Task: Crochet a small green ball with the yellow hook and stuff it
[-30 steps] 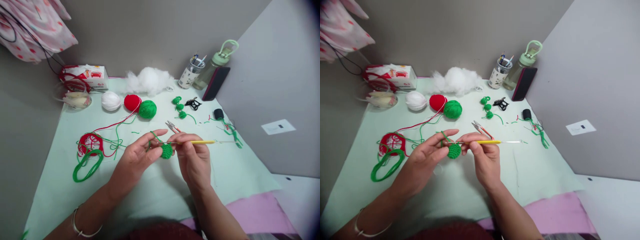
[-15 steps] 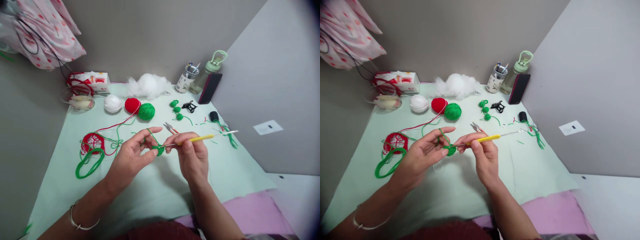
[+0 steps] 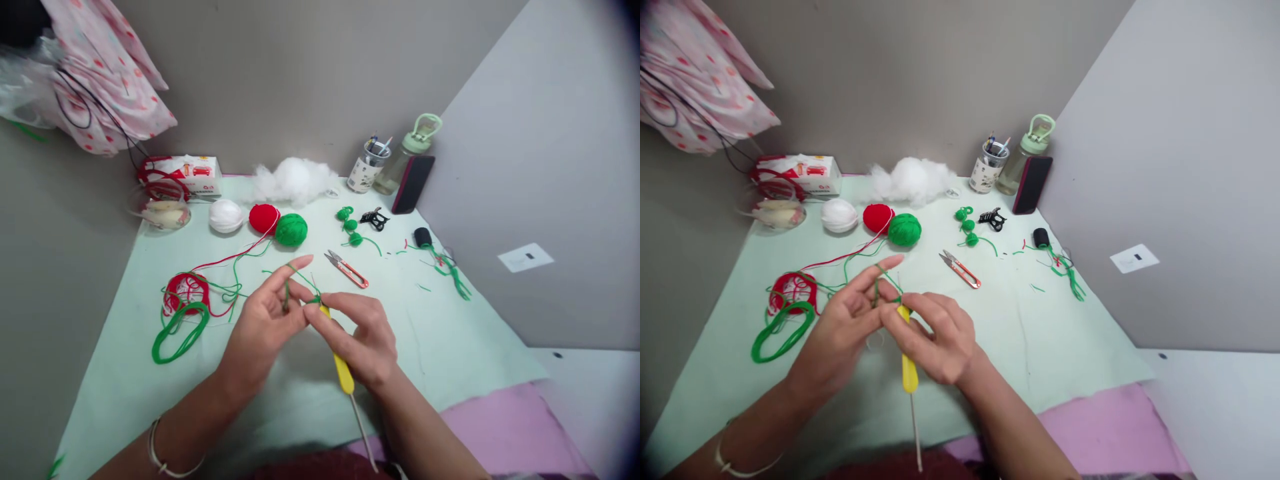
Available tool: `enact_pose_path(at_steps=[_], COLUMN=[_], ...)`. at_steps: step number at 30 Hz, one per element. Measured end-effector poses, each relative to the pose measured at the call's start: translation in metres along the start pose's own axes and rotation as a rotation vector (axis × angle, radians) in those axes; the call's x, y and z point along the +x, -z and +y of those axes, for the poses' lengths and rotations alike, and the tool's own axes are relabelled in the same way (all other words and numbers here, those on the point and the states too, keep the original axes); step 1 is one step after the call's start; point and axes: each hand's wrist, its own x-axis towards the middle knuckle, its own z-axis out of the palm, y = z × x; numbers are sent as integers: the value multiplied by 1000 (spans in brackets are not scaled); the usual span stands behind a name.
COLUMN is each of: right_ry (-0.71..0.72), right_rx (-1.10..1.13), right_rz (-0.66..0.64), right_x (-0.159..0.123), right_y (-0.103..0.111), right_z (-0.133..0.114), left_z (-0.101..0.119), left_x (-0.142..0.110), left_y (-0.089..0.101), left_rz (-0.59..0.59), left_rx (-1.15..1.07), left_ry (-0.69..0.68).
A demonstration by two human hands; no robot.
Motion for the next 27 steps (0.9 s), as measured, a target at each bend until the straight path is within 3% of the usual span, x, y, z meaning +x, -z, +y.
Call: enact_pose_path(at_steps=[3,5,7,9,14,18,20,22,24,27], right_ry=[-78,-217,-337,-345,-137,67,-33,-228,-380,-454], right_rx=[170,385,577,629,272,10,144,369,591,724], right_rz=[141,221,194,119,93,64,107,184,190,99], right_x=[3,9,16,19,10,3,7,13,18,19], right_y=[-1,-2,-4,-6,-13,-11,-8,-5,-4,-7], right_z=[3,6,8,8,5,7,9,10,11,11], left_z=[3,5,6,5,-4,-5,-3,0,1,-2], left_x=[5,8,9,8,4,10,14,17,17,15], left_y=[1,3,4,5,4,4,6,9,11,10], left_rz=[-117,-122,-115,-114,-18,-25,-90,-132,-133,-152], left_rx=[-259,-304,-278,-198,-19,-196,-313,-373,-354,-226], left_ry=[192,191,141,101,17,148,243,264,225,146])
